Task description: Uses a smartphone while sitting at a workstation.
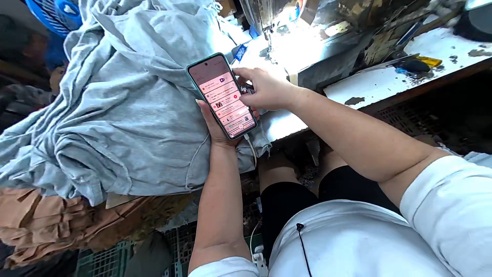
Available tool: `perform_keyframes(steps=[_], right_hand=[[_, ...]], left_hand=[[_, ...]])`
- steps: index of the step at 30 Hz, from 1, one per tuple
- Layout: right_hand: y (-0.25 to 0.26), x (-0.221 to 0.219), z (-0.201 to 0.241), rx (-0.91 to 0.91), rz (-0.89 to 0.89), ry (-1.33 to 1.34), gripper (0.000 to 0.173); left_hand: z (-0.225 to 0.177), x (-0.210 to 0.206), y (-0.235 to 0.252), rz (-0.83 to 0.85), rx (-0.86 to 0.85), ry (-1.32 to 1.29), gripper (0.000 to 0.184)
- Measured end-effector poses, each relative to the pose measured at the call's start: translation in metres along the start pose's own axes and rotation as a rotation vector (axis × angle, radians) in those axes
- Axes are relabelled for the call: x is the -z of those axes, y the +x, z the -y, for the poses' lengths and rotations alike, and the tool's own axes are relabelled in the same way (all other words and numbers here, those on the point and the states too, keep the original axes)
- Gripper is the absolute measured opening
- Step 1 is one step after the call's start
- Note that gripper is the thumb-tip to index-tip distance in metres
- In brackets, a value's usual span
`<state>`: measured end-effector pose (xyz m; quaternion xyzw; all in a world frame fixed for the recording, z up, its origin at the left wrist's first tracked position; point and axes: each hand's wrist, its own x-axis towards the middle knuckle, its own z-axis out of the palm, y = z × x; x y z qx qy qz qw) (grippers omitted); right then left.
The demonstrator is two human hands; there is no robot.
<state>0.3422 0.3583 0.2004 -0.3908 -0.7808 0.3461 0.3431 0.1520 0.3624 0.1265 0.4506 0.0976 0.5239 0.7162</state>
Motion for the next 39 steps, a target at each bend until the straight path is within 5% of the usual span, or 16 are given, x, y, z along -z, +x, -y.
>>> perform_keyframes(steps=[4, 10, 17, 20, 25, 39], right_hand=[[-0.001, -0.002, -0.004, 0.033, 0.005, -0.029, 0.061], [-0.003, -0.005, -0.012, 0.207, 0.002, -0.361, 0.111], [-0.004, -0.004, -0.001, 0.132, 0.051, -0.447, 0.117], [-0.003, -0.007, 0.000, 0.109, 0.029, -0.430, 0.105], [0.002, -0.012, -0.008, 0.139, -0.113, -0.258, 0.044], [0.004, -0.016, -0.005, 0.084, -0.147, -0.295, 0.040]], left_hand=[[0.001, 0.003, 0.001, -0.005, -0.045, 0.019, 0.076], [0.001, 0.001, 0.000, 0.002, -0.044, 0.000, 0.077], [0.000, -0.002, 0.000, 0.017, -0.043, -0.023, 0.075], [0.000, 0.000, 0.001, 0.027, -0.043, -0.032, 0.075], [0.000, -0.001, 0.001, -0.001, -0.067, 0.003, 0.072], [0.001, 0.000, -0.001, -0.056, -0.065, 0.040, 0.075]])
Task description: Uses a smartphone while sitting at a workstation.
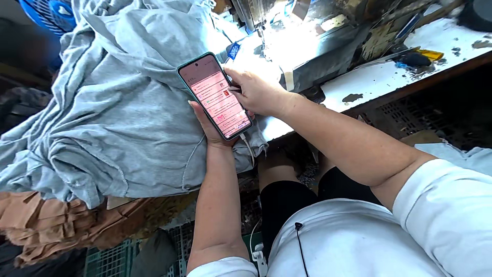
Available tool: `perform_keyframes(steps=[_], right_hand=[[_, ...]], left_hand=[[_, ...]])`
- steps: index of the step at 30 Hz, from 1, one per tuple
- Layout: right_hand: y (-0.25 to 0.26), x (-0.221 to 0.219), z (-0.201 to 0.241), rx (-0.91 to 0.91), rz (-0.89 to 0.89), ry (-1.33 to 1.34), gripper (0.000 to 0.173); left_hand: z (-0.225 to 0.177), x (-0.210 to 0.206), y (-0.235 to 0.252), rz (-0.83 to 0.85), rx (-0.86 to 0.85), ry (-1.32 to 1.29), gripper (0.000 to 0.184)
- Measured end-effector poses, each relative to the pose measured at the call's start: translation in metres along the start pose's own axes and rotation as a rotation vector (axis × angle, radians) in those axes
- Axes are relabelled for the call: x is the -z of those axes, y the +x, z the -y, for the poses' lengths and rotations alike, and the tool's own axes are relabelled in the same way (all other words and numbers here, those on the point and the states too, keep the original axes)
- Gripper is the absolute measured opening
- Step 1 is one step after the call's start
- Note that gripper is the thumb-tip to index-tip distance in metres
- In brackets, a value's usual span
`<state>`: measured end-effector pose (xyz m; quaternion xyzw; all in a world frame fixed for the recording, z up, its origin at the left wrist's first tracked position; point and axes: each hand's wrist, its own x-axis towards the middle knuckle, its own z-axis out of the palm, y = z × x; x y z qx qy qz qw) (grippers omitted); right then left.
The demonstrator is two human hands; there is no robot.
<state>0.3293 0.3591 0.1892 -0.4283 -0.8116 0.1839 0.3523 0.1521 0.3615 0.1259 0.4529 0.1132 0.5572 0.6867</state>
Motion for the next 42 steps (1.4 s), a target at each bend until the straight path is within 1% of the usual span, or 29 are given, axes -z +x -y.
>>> perform_keyframes(steps=[1, 4, 5, 6, 8, 10, 14, 15, 18, 20, 23, 26, 28, 30, 33, 37, 39, 40, 41, 42], right_hand=[[-0.001, -0.001, 0.002, -0.013, -0.011, -0.033, 0.045], [-0.004, -0.004, 0.006, -0.020, -0.013, -0.071, 0.081], [-0.004, -0.003, 0.006, -0.016, -0.005, -0.061, 0.085], [-0.004, -0.003, 0.004, -0.010, 0.003, -0.036, 0.081], [-0.002, -0.002, 0.001, 0.010, -0.001, 0.028, 0.065], [-0.001, 0.000, 0.000, 0.007, 0.014, 0.069, 0.058], [0.000, 0.000, -0.001, 0.008, 0.013, 0.061, 0.057], [0.000, 0.000, -0.002, 0.011, 0.010, 0.064, 0.056], [-0.001, 0.000, -0.001, 0.004, 0.019, 0.082, 0.054], [-0.001, 0.000, -0.001, 0.002, 0.026, 0.078, 0.054], [0.000, 0.000, -0.002, 0.009, 0.011, 0.073, 0.047], [0.000, 0.002, -0.001, -0.019, 0.035, 0.086, 0.043], [0.000, 0.003, 0.000, -0.028, 0.044, 0.078, 0.042], [0.000, 0.003, -0.001, -0.027, 0.053, 0.099, 0.045], [0.000, 0.006, -0.001, -0.004, 0.076, 0.145, 0.053], [0.001, 0.005, -0.002, 0.024, 0.069, 0.077, 0.060], [0.004, 0.009, 0.003, -0.028, 0.097, 0.094, 0.066], [0.009, 0.014, 0.007, -0.068, 0.117, 0.113, 0.070], [0.014, 0.020, 0.013, -0.119, 0.135, 0.120, 0.069], [0.020, 0.024, 0.019, -0.165, 0.134, 0.102, 0.064]], left_hand=[[0.000, -0.001, 0.000, -0.012, -0.007, -0.002, 0.074], [0.000, -0.002, 0.000, 0.007, -0.029, -0.025, 0.071], [0.000, -0.002, 0.000, 0.015, -0.030, -0.030, 0.071], [0.000, -0.002, 0.000, 0.020, -0.031, -0.030, 0.072], [0.000, -0.002, 0.000, 0.020, -0.021, -0.025, 0.075], [0.000, -0.003, 0.000, 0.023, -0.016, -0.036, 0.075], [-0.001, -0.007, 0.000, -0.070, -0.030, 0.036, 0.077], [-0.001, -0.007, 0.000, -0.065, -0.032, 0.043, 0.077], [0.000, -0.001, 0.001, 0.014, -0.021, -0.010, 0.069], [0.000, 0.000, 0.001, 0.041, -0.028, -0.011, 0.066], [0.000, -0.002, 0.001, 0.037, -0.041, -0.001, 0.066], [0.001, 0.002, 0.002, 0.053, -0.022, -0.005, 0.067], [0.000, 0.002, 0.002, 0.070, -0.011, -0.014, 0.068], [0.000, 0.000, 0.002, 0.054, 0.000, -0.008, 0.071], [-0.001, 0.000, 0.003, 0.023, 0.002, -0.024, 0.069], [0.000, -0.001, 0.002, 0.043, -0.001, -0.035, 0.067], [-0.002, -0.001, 0.002, 0.073, 0.025, -0.042, 0.069], [-0.002, -0.002, 0.002, 0.090, 0.068, -0.067, 0.073], [-0.002, -0.001, 0.002, 0.093, 0.119, -0.089, 0.078], [-0.001, 0.002, 0.000, 0.079, 0.165, -0.095, 0.084]])
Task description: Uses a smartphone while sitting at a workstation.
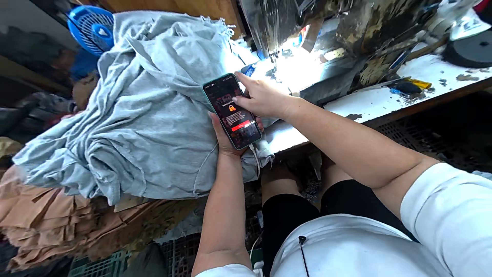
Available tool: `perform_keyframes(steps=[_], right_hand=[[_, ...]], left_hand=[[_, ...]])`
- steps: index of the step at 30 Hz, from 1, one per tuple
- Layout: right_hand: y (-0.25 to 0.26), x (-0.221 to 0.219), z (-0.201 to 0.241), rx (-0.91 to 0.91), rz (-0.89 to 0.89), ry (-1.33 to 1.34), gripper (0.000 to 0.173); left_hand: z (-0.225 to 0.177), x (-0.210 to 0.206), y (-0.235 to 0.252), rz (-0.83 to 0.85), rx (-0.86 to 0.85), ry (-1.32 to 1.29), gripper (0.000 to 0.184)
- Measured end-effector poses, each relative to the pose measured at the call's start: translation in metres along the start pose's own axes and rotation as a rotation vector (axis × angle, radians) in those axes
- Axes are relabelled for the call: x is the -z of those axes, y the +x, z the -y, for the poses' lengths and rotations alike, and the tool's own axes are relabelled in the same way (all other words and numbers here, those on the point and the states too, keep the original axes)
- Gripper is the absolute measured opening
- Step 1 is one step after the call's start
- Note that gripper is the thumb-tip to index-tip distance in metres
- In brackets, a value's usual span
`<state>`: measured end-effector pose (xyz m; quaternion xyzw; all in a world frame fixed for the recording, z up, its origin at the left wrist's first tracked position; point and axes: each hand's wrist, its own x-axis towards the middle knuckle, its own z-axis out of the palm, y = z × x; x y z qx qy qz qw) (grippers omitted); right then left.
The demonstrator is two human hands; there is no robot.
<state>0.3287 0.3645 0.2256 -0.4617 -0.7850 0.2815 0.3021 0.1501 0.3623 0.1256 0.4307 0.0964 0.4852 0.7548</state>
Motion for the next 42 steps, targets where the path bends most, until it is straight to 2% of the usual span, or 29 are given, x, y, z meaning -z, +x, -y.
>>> perform_keyframes(steps=[2, 3, 6, 8, 12, 15, 17, 19, 21, 24, 28, 31, 37, 40, 42], right_hand=[[0.011, 0.005, 0.012, -0.055, -0.069, -0.031, 0.045], [0.017, 0.008, 0.018, -0.095, -0.099, -0.063, 0.044], [0.033, 0.015, 0.036, -0.227, -0.103, -0.106, 0.058], [0.037, 0.014, 0.039, -0.255, -0.104, -0.136, 0.064], [0.027, 0.010, 0.021, -0.100, -0.041, -0.170, 0.062], [0.022, 0.006, -0.003, -0.002, 0.042, -0.059, 0.085], [0.018, 0.006, -0.015, 0.029, 0.080, 0.072, 0.079], [0.014, 0.005, -0.021, 0.049, 0.078, 0.144, 0.061], [0.008, 0.007, -0.019, 0.037, 0.079, 0.152, 0.047], [0.002, 0.005, -0.016, 0.041, 0.070, 0.133, 0.037], [0.002, 0.005, -0.016, 0.031, 0.071, 0.122, 0.034], [0.003, 0.005, -0.012, -0.052, 0.037, 0.147, 0.029], [0.014, 0.007, 0.000, -0.209, -0.031, 0.199, 0.049], [0.027, 0.010, 0.008, -0.161, -0.147, 0.256, 0.042], [0.035, 0.014, 0.017, -0.144, -0.181, 0.194, 0.043]], left_hand=[[0.002, 0.004, -0.002, -0.019, 0.052, -0.015, 0.091], [0.003, 0.006, -0.002, -0.011, 0.060, -0.026, 0.094], [0.004, 0.006, -0.002, -0.014, 0.061, -0.053, 0.098], [0.005, 0.008, -0.002, -0.003, 0.066, -0.067, 0.099], [0.004, 0.009, 0.000, 0.018, 0.054, -0.075, 0.091], [0.003, 0.006, 0.001, 0.006, 0.011, 0.003, 0.086], [0.004, 0.006, 0.002, 0.000, 0.019, 0.013, 0.091], [0.004, 0.006, 0.002, 0.008, 0.030, -0.002, 0.093], [0.003, 0.007, 0.003, 0.025, 0.039, -0.014, 0.094], [0.003, 0.007, 0.002, 0.006, 0.045, -0.006, 0.095], [0.002, 0.007, 0.003, 0.022, 0.041, -0.024, 0.093], [0.002, 0.008, 0.002, 0.001, 0.038, -0.041, 0.093], [0.002, 0.009, 0.000, -0.056, 0.010, 0.031, 0.095], [0.003, 0.009, -0.002, -0.047, 0.037, 0.001, 0.095], [0.003, 0.009, -0.001, -0.009, 0.078, -0.055, 0.098]])
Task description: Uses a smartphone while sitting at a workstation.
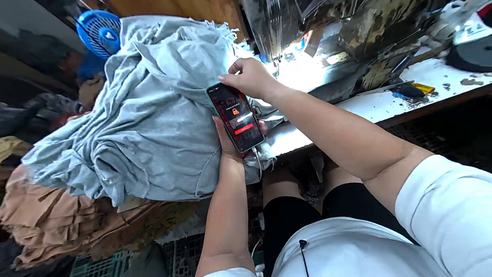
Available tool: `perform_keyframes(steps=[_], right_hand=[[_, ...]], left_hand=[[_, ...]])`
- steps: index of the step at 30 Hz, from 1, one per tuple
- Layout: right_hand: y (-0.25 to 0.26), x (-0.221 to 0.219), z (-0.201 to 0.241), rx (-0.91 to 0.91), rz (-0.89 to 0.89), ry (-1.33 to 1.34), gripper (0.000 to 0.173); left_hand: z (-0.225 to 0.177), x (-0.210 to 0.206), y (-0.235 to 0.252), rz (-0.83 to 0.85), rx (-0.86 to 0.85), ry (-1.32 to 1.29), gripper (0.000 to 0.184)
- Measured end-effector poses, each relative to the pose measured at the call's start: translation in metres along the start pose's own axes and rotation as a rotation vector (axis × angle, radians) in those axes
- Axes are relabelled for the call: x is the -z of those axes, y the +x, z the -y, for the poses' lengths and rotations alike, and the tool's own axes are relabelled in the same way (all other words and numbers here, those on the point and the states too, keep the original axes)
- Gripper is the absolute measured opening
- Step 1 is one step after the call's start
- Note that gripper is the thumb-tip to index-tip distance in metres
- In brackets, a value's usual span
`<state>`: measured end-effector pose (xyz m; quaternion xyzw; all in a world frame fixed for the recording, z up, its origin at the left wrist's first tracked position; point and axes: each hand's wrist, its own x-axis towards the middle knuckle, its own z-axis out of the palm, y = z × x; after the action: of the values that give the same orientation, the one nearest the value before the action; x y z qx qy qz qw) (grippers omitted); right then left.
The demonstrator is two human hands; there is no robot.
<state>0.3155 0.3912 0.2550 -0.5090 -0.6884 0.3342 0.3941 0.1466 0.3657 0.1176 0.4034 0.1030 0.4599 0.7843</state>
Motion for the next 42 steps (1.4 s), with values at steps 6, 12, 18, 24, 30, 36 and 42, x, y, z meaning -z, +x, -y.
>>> perform_keyframes(steps=[6, 12, 18, 24, 30, 36, 42], right_hand=[[0.004, -0.007, 0.015, 0.020, 0.051, -0.289, 0.052], [-0.009, -0.005, -0.008, 0.097, 0.183, -0.151, 0.094], [-0.017, 0.001, -0.034, 0.032, 0.221, 0.076, 0.051], [-0.029, 0.001, -0.041, 0.103, 0.259, 0.076, 0.034], [-0.031, -0.002, -0.042, 0.130, 0.287, 0.020, 0.050], [-0.028, -0.004, -0.045, 0.135, 0.308, 0.034, 0.058], [-0.029, -0.006, -0.042, 0.148, 0.285, -0.067, 0.064]], left_hand=[[0.000, 0.002, -0.001, 0.038, 0.026, -0.027, 0.099], [0.000, 0.000, 0.002, 0.045, 0.006, -0.013, 0.095], [0.002, 0.007, 0.003, -0.028, -0.086, 0.067, 0.096], [0.001, 0.003, 0.002, -0.026, -0.071, 0.068, 0.093], [-0.001, -0.002, 0.002, -0.010, -0.067, 0.074, 0.092], [-0.001, -0.001, 0.001, -0.071, -0.123, 0.120, 0.090], [-0.001, -0.003, 0.001, -0.103, -0.126, 0.118, 0.091]])
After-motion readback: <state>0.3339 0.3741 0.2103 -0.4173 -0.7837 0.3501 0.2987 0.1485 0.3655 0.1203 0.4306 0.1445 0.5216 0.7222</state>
